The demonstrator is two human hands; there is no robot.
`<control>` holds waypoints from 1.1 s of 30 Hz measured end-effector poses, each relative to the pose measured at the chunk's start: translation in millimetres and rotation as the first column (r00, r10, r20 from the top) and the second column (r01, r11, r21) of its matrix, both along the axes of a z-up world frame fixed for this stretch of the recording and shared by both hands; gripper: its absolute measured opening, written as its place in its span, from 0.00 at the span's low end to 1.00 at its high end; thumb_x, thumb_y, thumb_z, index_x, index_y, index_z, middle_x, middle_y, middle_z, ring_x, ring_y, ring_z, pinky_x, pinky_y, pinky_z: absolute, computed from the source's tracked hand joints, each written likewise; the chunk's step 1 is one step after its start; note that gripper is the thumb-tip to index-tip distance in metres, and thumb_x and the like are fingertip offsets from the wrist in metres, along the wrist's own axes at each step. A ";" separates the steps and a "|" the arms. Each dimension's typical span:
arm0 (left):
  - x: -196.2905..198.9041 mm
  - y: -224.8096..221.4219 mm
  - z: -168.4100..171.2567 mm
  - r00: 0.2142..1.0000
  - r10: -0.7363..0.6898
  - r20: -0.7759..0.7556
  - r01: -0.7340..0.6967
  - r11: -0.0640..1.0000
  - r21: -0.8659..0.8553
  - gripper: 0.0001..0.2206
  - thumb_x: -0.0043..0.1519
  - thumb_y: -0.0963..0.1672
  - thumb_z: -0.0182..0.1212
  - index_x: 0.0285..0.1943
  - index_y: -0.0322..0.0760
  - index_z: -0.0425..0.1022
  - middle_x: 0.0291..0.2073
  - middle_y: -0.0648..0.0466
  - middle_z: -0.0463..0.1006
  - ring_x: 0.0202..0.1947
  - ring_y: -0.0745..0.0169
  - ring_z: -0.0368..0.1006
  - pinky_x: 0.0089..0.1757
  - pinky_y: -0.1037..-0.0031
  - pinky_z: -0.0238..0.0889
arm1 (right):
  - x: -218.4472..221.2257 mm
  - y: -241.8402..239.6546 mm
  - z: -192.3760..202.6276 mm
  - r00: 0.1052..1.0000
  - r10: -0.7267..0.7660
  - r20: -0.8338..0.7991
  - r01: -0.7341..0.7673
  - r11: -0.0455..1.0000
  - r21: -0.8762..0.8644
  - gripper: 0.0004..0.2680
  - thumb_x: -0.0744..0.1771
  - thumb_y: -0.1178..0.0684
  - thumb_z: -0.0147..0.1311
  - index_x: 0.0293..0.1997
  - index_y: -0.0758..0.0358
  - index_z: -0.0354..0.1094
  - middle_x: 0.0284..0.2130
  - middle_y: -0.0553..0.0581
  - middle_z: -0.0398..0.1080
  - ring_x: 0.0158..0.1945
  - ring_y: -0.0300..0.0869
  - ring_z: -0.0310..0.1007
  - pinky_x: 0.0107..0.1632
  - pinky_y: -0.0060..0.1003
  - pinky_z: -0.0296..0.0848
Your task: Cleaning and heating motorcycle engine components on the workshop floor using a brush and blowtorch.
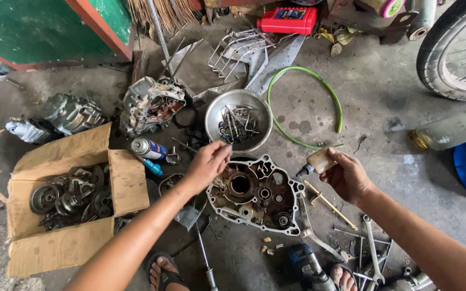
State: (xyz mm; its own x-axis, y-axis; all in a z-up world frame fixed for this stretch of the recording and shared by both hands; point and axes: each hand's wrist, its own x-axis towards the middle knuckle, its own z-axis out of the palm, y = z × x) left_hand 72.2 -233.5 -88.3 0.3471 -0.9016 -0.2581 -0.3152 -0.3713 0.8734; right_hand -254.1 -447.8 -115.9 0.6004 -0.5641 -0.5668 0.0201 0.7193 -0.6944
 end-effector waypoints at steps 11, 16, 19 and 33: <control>-20.2 41.0 14.7 0.545 -0.725 0.421 0.613 0.687 0.389 0.18 0.69 0.56 0.50 0.43 0.42 0.73 0.25 0.53 0.77 0.20 0.64 0.70 0.28 0.71 0.71 | 33.0 36.7 32.8 0.996 0.089 -0.024 -0.086 0.992 0.096 0.17 0.66 0.47 0.58 0.59 0.60 0.63 0.41 0.58 0.76 0.35 0.40 0.73 0.33 0.34 0.71; 4.6 47.6 22.6 0.923 -0.272 0.271 0.248 0.961 0.121 0.12 0.67 0.51 0.56 0.48 0.43 0.77 0.31 0.57 0.83 0.22 0.69 0.74 0.28 0.73 0.70 | 55.3 47.5 35.0 0.992 0.108 -0.057 -0.108 0.994 0.001 0.25 0.62 0.55 0.60 0.67 0.56 0.54 0.45 0.61 0.76 0.42 0.44 0.77 0.43 0.39 0.80; 22.1 54.8 7.8 0.975 -0.045 0.219 0.050 0.999 -0.021 0.13 0.63 0.48 0.61 0.51 0.39 0.78 0.34 0.56 0.85 0.25 0.69 0.74 0.29 0.72 0.69 | 68.4 56.7 29.2 0.989 0.146 0.021 -0.139 0.973 -0.185 0.23 0.63 0.56 0.63 0.65 0.71 0.62 0.45 0.61 0.77 0.42 0.45 0.79 0.40 0.39 0.77; 12.6 67.7 11.8 0.941 -0.118 0.319 0.151 0.985 -0.083 0.11 0.62 0.44 0.61 0.50 0.35 0.76 0.42 0.48 0.83 0.40 0.48 0.80 0.42 0.64 0.71 | 116.2 85.5 29.3 0.921 0.271 -0.279 -0.388 0.603 -0.697 0.15 0.63 0.55 0.66 0.51 0.69 0.70 0.39 0.57 0.79 0.40 0.36 0.76 0.44 0.35 0.79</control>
